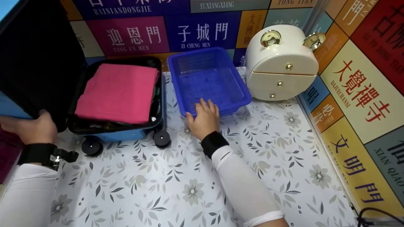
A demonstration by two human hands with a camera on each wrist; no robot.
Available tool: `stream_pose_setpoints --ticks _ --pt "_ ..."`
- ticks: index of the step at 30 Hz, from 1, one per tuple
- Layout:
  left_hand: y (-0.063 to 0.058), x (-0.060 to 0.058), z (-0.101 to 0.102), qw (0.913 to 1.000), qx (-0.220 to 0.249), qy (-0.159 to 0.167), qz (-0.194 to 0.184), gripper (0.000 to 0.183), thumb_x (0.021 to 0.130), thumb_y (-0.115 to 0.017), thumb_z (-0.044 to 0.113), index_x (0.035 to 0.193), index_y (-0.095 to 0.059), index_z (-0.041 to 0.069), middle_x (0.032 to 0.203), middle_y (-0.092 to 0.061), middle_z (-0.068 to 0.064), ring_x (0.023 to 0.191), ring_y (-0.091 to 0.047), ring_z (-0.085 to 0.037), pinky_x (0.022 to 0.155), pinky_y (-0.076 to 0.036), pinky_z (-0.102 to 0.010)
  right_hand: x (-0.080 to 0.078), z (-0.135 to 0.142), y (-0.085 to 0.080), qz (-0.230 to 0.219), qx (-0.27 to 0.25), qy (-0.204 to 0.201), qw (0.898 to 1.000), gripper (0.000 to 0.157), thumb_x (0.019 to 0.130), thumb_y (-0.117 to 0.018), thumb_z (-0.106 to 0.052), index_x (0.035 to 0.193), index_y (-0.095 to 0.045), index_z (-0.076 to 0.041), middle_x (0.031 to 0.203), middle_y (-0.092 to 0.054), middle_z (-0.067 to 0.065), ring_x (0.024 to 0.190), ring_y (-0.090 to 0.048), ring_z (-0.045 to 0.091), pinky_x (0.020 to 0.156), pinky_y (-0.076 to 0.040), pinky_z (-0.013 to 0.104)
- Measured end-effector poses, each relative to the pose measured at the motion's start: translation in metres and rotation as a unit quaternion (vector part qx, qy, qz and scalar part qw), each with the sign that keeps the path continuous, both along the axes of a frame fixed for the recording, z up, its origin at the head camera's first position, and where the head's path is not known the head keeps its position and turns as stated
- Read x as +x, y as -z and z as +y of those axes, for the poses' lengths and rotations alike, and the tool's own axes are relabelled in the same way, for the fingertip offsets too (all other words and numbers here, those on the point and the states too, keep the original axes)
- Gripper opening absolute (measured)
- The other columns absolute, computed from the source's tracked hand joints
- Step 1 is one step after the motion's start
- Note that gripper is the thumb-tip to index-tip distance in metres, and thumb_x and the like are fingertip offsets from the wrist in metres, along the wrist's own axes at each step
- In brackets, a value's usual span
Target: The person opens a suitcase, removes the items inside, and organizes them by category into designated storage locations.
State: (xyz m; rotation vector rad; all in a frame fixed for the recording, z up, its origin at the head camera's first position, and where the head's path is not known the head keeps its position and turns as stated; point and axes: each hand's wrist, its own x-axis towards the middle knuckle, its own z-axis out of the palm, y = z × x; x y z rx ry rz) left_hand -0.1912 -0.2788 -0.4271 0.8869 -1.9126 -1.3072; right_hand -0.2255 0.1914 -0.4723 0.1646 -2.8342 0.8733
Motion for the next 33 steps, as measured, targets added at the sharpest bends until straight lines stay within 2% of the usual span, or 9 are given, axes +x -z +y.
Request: stream_pose_setpoints --ticks 3,8,13,17,21,24,27,30,33 --pt "-0.001 0.003 -0.011 0.9991 0.031 0.001 -0.028 0.107 0.096 -0.059 0.022 0.167 0.021 0.024 0.175 -0.007 -0.006 0.136 -0.045 -0.025 0.109 -0.041 -0.038 0.000 0.001 0.000 0.004 -0.001 0.001 1.000 0.056 0.103 -0.063 -0.040 0.143 -0.062 -0.001 0.163 -0.046 0.020 0.157 -0.030 0.044 0.131 -0.011 0.059" --pt "0.004 0.002 -0.017 0.9992 0.035 0.017 -0.010 0.106 0.094 -0.057 0.015 0.167 0.019 0.018 0.174 -0.006 -0.008 0.143 -0.035 -0.019 0.116 -0.035 -0.030 0.003 0.006 0.000 0.008 -0.006 0.005 1.000 0.055 0.103 -0.063 -0.039 0.143 -0.062 -0.001 0.163 -0.047 0.020 0.157 -0.030 0.045 0.131 -0.011 0.059" --pt "0.005 -0.002 -0.014 0.9987 0.039 0.033 -0.004 0.109 0.092 -0.060 0.017 0.168 0.017 0.020 0.175 -0.011 -0.007 0.141 -0.038 -0.019 0.117 -0.034 -0.028 0.007 0.010 0.000 0.016 -0.014 0.009 1.000 0.053 0.102 -0.064 -0.037 0.141 -0.064 -0.001 0.161 -0.049 0.021 0.156 -0.032 0.046 0.130 -0.011 0.060" --pt "0.007 -0.005 -0.010 0.9963 0.080 0.028 -0.014 0.107 0.090 -0.061 0.020 0.169 0.011 0.024 0.173 -0.020 -0.003 0.143 -0.038 -0.016 0.117 -0.032 -0.024 0.009 0.011 0.000 0.026 -0.015 0.010 0.999 0.052 0.102 -0.065 -0.036 0.139 -0.065 0.000 0.159 -0.051 0.022 0.154 -0.035 0.046 0.130 -0.015 0.059" --pt "0.009 -0.005 -0.008 0.9856 0.163 0.032 -0.034 0.106 0.093 -0.061 0.018 0.168 0.014 0.025 0.175 -0.014 0.003 0.152 -0.025 -0.005 0.122 -0.022 -0.017 0.010 0.012 0.002 0.035 -0.016 0.010 0.999 0.051 0.101 -0.066 -0.035 0.138 -0.066 0.000 0.157 -0.053 0.022 0.153 -0.037 0.047 0.129 -0.016 0.059" --pt "0.013 -0.005 -0.008 0.9694 0.241 0.048 -0.010 0.100 0.096 -0.060 0.014 0.168 0.007 0.027 0.172 -0.024 0.002 0.151 -0.033 -0.009 0.121 -0.033 -0.022 0.010 0.014 0.003 0.035 -0.016 0.011 0.999 0.051 0.101 -0.066 -0.035 0.138 -0.066 0.000 0.157 -0.052 0.023 0.153 -0.037 0.047 0.130 -0.016 0.058" --pt "0.017 -0.006 -0.009 0.9574 0.285 0.047 -0.006 0.082 0.096 -0.063 0.016 0.164 -0.018 0.020 0.151 -0.049 0.000 0.134 -0.053 -0.018 0.104 -0.054 -0.030 0.010 0.016 0.003 0.031 -0.017 0.011 0.999 0.051 0.101 -0.066 -0.035 0.139 -0.065 0.000 0.158 -0.051 0.023 0.154 -0.036 0.047 0.130 -0.015 0.058" --pt "0.021 -0.008 -0.009 0.9529 0.295 0.051 -0.047 0.062 0.097 -0.064 0.025 0.153 -0.044 0.009 0.126 -0.060 -0.002 0.112 -0.063 -0.019 0.088 -0.062 -0.035 0.011 0.019 0.004 0.028 -0.017 0.012 0.999 0.052 0.101 -0.065 -0.035 0.139 -0.065 0.000 0.159 -0.050 0.023 0.154 -0.035 0.047 0.130 -0.015 0.059" --pt "0.024 -0.009 -0.008 0.9493 0.300 0.073 -0.059 0.053 0.098 -0.064 0.027 0.143 -0.055 0.002 0.112 -0.060 -0.003 0.099 -0.064 -0.019 0.090 -0.063 -0.039 0.011 0.022 0.005 0.027 -0.012 0.016 0.999 0.052 0.102 -0.065 -0.037 0.139 -0.065 0.000 0.159 -0.050 0.023 0.154 -0.035 0.047 0.130 -0.015 0.059"
